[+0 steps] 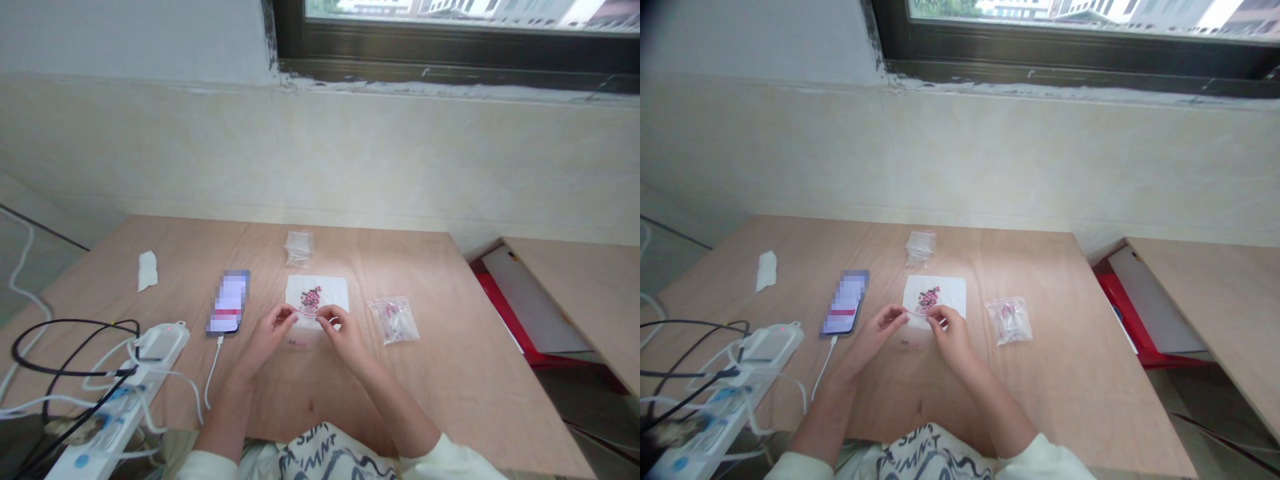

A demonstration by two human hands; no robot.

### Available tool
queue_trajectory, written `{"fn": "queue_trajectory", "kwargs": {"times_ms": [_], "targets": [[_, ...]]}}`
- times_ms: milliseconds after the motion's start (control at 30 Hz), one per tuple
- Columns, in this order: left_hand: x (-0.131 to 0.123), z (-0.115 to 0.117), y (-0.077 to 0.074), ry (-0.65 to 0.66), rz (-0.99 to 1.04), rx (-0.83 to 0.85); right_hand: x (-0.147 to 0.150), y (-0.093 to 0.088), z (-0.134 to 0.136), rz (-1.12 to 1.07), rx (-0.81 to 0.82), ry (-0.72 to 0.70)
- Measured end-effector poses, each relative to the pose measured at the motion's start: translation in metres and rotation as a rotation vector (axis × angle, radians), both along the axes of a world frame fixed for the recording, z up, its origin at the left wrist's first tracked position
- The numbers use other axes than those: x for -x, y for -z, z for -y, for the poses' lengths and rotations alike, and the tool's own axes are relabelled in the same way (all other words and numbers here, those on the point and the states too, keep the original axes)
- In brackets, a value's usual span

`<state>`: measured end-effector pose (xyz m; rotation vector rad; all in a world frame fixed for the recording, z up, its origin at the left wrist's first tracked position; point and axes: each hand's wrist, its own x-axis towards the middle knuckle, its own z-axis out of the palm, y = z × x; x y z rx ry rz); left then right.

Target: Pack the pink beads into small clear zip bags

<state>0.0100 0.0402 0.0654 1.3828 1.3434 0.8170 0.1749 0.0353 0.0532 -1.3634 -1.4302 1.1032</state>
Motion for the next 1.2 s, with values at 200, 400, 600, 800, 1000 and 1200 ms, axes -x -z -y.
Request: {"fn": "queue_trajectory", "kwargs": {"times_ms": [200, 400, 600, 800, 1000, 1200], "targets": [[0.001, 0.006, -0.012, 0.042, 0.011, 0.042, -0.011, 0.006, 0.004, -0.113, 0.172, 0.023], [0.001, 0.011, -0.022, 0.069, -0.120, -0.027, -0.017, -0.004, 0.005, -0.011, 0.193, 0.028], [-0.001, 0.008, -0.024, 0.029, -0.173, -0.072, -0.010, -0.013, 0.006, -0.020, 0.130, 0.000], [-0.009, 0.006, -0.023, 0.096, -0.055, 0.004, -0.005, -0.012, 0.002, -0.036, 0.122, -0.005], [-0.015, -0.002, -0.026, 0.200, -0.033, -0.040, -0.005, -0.014, -0.003, -0.054, 0.101, -0.056], [-0.020, -0.008, -0.027, 0.242, -0.067, -0.053, -0.007, -0.011, -0.010, -0.181, 0.271, -0.017]]}}
